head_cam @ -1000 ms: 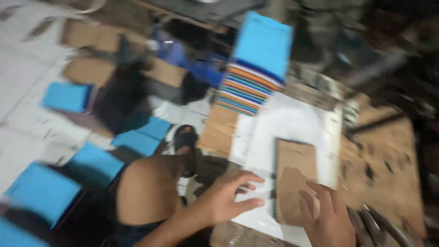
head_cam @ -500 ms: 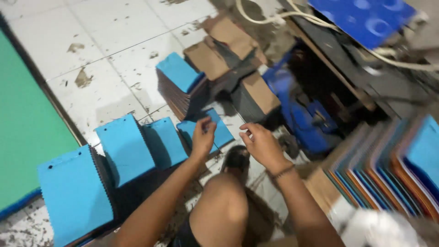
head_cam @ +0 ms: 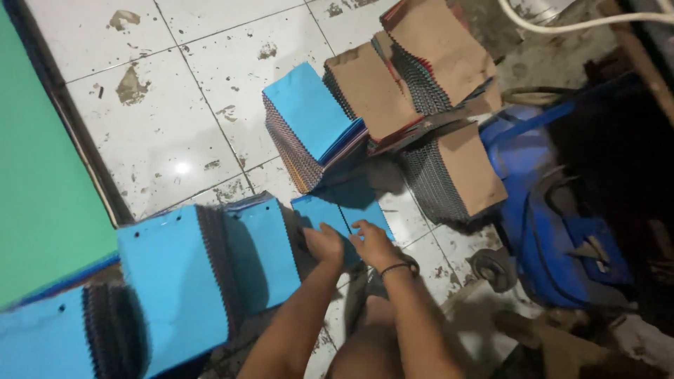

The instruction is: Assembling colored paper swatches by stacking, aligning, and securing them with a cover and tool.

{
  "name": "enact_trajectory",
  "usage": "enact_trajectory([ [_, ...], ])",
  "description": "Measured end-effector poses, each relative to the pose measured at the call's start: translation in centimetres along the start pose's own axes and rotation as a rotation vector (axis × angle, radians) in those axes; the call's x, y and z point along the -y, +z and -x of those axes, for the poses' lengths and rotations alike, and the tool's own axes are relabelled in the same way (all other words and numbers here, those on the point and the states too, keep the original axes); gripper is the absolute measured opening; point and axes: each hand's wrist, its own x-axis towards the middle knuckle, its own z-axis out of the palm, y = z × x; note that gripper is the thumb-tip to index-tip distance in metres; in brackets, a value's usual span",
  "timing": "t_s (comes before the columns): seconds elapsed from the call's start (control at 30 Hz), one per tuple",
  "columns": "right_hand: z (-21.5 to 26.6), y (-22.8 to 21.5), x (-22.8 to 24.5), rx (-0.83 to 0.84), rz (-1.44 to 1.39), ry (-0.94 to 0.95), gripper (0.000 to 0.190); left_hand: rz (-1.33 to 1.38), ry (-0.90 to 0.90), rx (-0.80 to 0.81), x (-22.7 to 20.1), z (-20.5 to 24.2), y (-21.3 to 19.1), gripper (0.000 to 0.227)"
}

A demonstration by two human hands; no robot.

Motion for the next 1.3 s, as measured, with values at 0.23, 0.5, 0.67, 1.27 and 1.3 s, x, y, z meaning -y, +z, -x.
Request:
enact_trajectory([
  [0.23, -0.7, 2.9, -1.2, 0.07, -0.011, 0.018, 0.041, -0.334, 0.106, 0.261, -11.5, -3.6, -7.0, 0.076],
  [0.5, -1.1, 0.8, 1.0, 0.024, -0.055, 0.017, 0.041, -0.814, 0.389, 0.31, -11.2, -6.2, -7.0, 0.038],
  [0.67, 2.6, -4.0, 5.2, -0.067, 0.084, -0.086, 0.048, -1.066, 0.616, 0.668, -15.7, -1.3, -11.7, 0.045],
  [1.27, 37.0, -27.9, 15.5, -0.578, 0.624, -0.399, 0.029, -0.111, 1.376, 0.874, -35.7, 24.0, -43.5, 0.05],
  [1.3, 39.7, -29.0, 16.2, -0.626, 0.666, -0.436, 0.03, 0.08, 1.222, 1.018, -36.3, 25.6, -45.6, 0.065],
])
